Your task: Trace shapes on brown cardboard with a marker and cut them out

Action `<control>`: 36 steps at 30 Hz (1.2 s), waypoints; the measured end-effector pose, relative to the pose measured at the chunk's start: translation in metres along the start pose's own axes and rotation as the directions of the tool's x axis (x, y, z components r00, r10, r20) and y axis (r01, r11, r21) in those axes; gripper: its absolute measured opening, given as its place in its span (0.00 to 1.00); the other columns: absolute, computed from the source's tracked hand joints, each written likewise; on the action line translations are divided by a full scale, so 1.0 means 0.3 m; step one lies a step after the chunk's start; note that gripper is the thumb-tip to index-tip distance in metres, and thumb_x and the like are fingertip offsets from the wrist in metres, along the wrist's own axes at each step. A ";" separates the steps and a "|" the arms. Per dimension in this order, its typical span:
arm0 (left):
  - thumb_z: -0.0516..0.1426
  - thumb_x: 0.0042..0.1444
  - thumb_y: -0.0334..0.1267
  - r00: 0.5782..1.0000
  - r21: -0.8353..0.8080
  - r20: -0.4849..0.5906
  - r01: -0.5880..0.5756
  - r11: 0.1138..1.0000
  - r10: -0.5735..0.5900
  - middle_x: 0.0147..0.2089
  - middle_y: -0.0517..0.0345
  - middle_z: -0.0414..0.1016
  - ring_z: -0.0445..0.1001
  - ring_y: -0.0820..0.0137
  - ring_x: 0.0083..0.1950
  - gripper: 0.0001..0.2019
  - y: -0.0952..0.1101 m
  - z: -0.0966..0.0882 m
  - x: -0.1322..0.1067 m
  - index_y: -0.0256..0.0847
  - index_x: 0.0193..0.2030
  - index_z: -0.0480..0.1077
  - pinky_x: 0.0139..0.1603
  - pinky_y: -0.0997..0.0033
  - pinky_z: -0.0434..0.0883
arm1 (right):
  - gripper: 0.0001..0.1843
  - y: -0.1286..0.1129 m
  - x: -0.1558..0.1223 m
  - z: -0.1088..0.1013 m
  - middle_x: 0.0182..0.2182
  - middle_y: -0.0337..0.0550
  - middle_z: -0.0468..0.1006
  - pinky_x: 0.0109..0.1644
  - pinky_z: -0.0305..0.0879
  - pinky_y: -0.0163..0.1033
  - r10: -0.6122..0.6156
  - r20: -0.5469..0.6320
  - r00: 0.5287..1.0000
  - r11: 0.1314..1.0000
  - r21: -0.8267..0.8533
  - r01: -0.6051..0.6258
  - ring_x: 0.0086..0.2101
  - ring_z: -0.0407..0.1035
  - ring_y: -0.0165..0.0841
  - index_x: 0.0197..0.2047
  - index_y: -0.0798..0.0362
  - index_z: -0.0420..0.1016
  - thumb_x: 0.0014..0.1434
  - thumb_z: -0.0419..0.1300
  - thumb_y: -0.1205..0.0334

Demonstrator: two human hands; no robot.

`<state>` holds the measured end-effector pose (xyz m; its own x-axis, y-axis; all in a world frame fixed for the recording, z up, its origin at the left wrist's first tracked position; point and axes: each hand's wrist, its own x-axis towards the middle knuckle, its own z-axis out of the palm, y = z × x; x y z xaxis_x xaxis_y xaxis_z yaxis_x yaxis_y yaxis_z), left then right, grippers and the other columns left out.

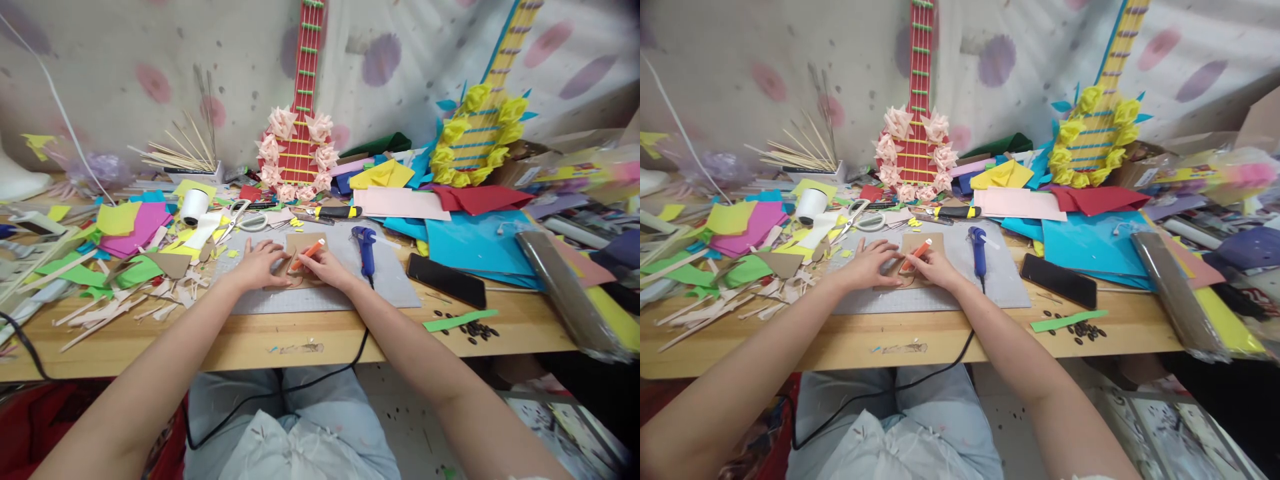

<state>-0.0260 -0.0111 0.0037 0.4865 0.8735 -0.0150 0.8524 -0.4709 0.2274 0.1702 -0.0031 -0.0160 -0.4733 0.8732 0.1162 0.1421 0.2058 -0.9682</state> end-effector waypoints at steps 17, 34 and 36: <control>0.54 0.41 0.63 1.000 0.038 0.013 -0.001 0.999 0.000 0.61 0.53 0.60 0.49 0.51 0.64 0.33 0.011 -0.010 0.002 0.49 0.52 0.65 0.60 0.36 0.32 | 0.20 -0.028 -0.009 -0.030 0.23 0.36 0.63 0.32 0.58 0.33 -0.029 0.181 0.983 0.990 -0.133 0.053 0.24 0.59 0.25 0.31 0.56 0.64 0.57 0.48 0.46; 0.55 0.43 0.60 0.999 0.101 0.030 -0.020 0.995 0.017 0.60 0.54 0.61 0.50 0.54 0.64 0.32 0.019 -0.020 0.008 0.49 0.54 0.63 0.63 0.43 0.33 | 0.21 -0.105 0.119 -0.051 0.20 0.38 0.69 0.29 0.59 0.32 0.143 0.380 0.914 0.880 -0.472 0.059 0.22 0.62 0.25 0.27 0.58 0.67 0.60 0.46 0.50; 0.55 0.43 0.60 0.999 0.100 0.039 -0.016 0.995 0.012 0.60 0.54 0.61 0.50 0.54 0.64 0.31 0.023 -0.025 0.007 0.49 0.54 0.63 0.63 0.43 0.33 | 0.20 -0.103 0.123 -0.052 0.20 0.38 0.69 0.28 0.60 0.32 0.146 0.385 0.912 0.891 -0.451 0.048 0.22 0.62 0.25 0.28 0.57 0.67 0.60 0.47 0.51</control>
<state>-0.0204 -0.0117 0.0126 0.5036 0.8625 -0.0502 0.8596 -0.4944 0.1291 0.1619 0.0295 0.0216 -0.7450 0.6561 -0.1205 0.4964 0.4246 -0.7571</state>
